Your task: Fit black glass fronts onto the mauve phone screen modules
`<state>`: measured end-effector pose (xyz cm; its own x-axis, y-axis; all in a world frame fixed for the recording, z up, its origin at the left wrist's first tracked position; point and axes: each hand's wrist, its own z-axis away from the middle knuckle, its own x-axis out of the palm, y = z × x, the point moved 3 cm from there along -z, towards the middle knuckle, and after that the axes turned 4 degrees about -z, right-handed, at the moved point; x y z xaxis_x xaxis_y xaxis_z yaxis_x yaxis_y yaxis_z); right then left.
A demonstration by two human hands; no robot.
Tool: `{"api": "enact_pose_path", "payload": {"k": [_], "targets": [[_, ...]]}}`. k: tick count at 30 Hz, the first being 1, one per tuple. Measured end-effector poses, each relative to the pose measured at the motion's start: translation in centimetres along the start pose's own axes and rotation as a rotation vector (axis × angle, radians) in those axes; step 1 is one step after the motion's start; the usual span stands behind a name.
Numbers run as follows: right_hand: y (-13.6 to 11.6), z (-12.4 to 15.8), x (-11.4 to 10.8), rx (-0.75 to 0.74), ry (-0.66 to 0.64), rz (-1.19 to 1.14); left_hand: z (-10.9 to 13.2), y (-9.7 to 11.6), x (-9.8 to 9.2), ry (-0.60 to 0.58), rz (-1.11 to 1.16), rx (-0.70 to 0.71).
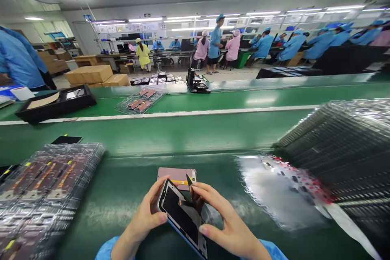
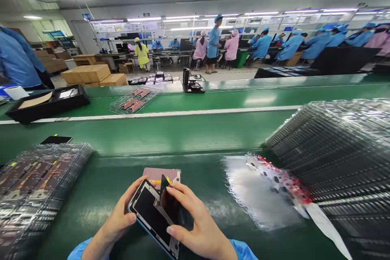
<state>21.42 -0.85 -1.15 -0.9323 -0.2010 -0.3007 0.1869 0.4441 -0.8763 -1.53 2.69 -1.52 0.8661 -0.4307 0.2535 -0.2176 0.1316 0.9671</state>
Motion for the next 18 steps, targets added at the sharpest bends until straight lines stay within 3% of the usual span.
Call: {"api": "enact_pose_path", "payload": {"k": [18], "targets": [[-0.4,0.5,2.2,0.019,-0.094,0.196,0.0,-1.0,2.1,-0.099,0.004,0.021]]}}
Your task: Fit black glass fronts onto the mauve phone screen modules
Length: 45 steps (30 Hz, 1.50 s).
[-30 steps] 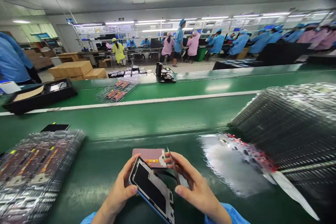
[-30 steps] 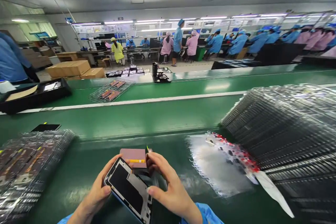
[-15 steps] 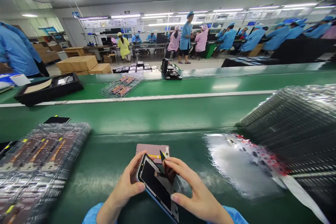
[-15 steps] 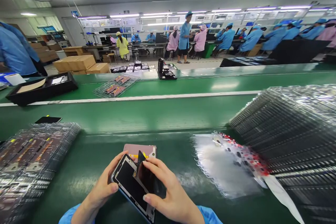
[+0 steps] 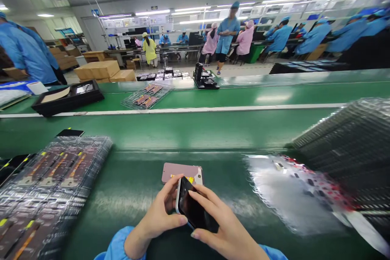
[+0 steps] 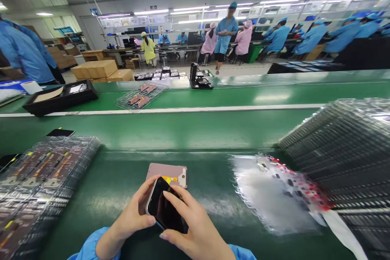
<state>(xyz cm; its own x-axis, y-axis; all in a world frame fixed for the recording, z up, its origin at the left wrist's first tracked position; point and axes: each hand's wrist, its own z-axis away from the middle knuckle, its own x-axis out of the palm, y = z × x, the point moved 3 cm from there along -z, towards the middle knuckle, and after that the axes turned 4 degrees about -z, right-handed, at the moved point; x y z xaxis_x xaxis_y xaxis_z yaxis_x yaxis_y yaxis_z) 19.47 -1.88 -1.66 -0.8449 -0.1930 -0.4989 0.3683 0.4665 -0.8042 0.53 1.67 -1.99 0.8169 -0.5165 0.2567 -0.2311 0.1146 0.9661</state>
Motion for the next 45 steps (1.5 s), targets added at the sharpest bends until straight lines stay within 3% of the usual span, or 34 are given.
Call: {"api": "enact_pose_path", "payload": {"k": [14,35,45], "targets": [[0.2,0.3,0.2,-0.095,-0.019,0.174,0.0,-0.2,0.0,-0.007,0.043,-0.011],[-0.4,0.4,0.2,-0.206,0.021,0.257,0.3,0.1,0.3,-0.007,-0.032,0.010],[-1.1,0.1,-0.2,-0.299,0.054,0.277,0.7,1.2,0.8,-0.016,-0.165,0.044]]}}
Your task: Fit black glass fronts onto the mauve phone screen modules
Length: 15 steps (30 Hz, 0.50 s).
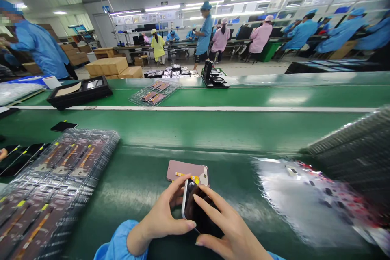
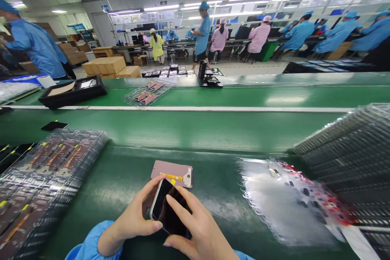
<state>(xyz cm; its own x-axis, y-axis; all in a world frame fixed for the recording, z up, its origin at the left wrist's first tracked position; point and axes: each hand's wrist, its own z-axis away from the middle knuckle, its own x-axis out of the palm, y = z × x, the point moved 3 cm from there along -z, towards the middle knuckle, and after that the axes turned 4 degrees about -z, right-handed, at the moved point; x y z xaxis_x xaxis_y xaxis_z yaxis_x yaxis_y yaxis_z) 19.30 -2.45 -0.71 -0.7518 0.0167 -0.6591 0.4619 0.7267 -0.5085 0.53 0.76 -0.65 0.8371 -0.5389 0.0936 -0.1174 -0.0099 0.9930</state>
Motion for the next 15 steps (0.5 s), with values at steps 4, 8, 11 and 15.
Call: {"api": "enact_pose_path", "payload": {"k": [4,8,11,15], "targets": [[-0.19,-0.25,-0.28,-0.012,0.004,-0.003,0.15,0.38,0.00,-0.013,-0.031,0.007],[-0.63,-0.40,-0.57,-0.026,0.008,0.013,0.18,0.66,-0.01,-0.031,-0.054,0.032],[-0.88,-0.49,-0.62,-0.029,0.008,0.018,0.23,0.64,-0.11,-0.042,-0.083,0.031],[-1.01,-0.74,-0.76,-0.036,0.019,0.008,0.44,0.35,-0.42,-0.046,-0.087,0.016]]}}
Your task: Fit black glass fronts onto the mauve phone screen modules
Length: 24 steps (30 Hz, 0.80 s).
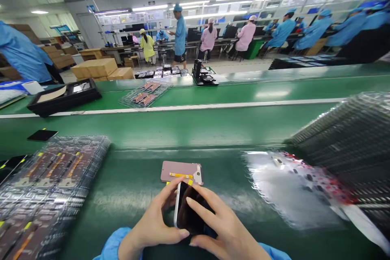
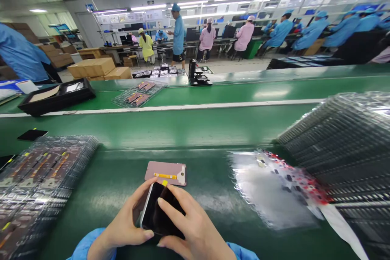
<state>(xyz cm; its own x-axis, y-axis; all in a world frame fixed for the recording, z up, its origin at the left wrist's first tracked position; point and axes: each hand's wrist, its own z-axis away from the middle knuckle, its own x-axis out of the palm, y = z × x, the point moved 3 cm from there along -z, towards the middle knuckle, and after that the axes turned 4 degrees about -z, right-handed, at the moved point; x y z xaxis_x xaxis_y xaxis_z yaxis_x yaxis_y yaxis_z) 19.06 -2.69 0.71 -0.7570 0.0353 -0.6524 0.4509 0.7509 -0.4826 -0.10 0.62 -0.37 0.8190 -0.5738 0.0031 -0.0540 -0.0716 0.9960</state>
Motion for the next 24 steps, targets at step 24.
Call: {"api": "enact_pose_path", "payload": {"k": [24], "targets": [[-0.38,-0.60,-0.46,-0.022,-0.032,0.053,-0.08,0.04,0.23,-0.021,0.291,-0.040]]}}
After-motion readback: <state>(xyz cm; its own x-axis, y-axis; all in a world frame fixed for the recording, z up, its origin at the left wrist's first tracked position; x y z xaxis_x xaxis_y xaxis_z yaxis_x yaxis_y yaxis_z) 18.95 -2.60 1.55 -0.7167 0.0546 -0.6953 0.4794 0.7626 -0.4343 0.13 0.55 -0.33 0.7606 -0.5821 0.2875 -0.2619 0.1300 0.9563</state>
